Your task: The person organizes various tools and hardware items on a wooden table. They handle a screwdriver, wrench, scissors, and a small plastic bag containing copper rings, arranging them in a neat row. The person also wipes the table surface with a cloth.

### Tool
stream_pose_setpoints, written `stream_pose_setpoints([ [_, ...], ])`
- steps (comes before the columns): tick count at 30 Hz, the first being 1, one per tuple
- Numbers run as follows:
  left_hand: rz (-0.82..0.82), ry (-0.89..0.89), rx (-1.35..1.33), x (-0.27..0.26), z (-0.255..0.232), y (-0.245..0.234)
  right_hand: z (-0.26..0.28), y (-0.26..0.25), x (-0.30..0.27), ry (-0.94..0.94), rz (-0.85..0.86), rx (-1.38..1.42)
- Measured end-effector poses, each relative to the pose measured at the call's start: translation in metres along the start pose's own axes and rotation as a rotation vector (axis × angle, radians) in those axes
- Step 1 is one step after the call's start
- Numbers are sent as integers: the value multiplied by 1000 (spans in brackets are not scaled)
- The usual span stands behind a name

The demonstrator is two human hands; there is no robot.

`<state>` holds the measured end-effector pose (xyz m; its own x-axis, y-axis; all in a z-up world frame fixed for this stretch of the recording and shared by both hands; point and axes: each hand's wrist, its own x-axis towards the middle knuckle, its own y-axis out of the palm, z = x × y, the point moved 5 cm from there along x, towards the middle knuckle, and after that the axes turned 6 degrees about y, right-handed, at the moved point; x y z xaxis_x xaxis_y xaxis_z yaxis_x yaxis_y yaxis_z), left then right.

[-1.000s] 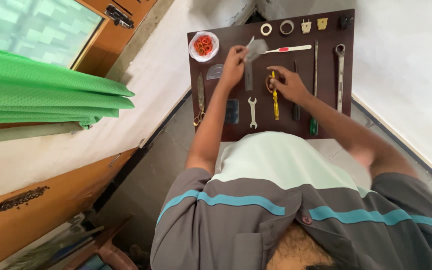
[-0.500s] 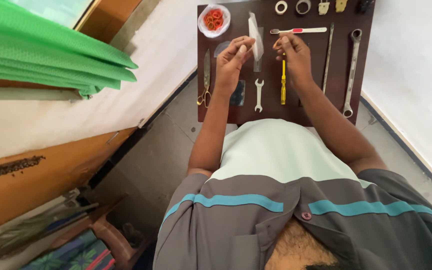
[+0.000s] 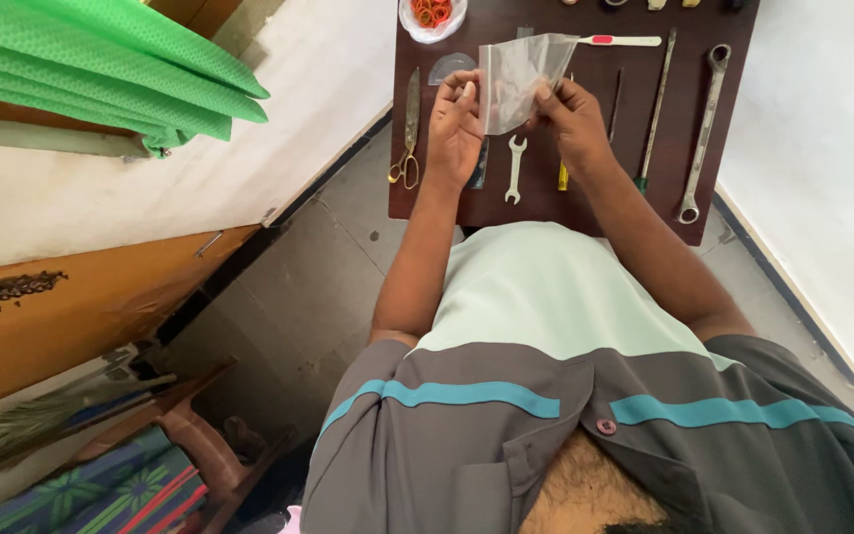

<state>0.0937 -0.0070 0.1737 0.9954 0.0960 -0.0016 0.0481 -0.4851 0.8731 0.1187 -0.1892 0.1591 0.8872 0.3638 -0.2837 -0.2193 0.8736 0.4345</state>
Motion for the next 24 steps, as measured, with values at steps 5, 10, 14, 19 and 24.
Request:
stream_pose_setpoints([
  [5, -88, -96, 98, -5, 6, 6, 4, -12, -1, -37, -102, -112],
  [10, -7, -5, 366, -3, 23, -6, 6, -21, -5, -103, -193, -164],
  [14, -51, 22, 475, -2, 30, -17, 16, -27, -19, -285, -418, -375],
  [19, -62, 58, 623, -5, 31, -14, 30, -28, -31, -405, -521, -474],
  [24, -48, 155, 924, -7, 28, 5, 29, -5, -33, -310, -402, -496],
])
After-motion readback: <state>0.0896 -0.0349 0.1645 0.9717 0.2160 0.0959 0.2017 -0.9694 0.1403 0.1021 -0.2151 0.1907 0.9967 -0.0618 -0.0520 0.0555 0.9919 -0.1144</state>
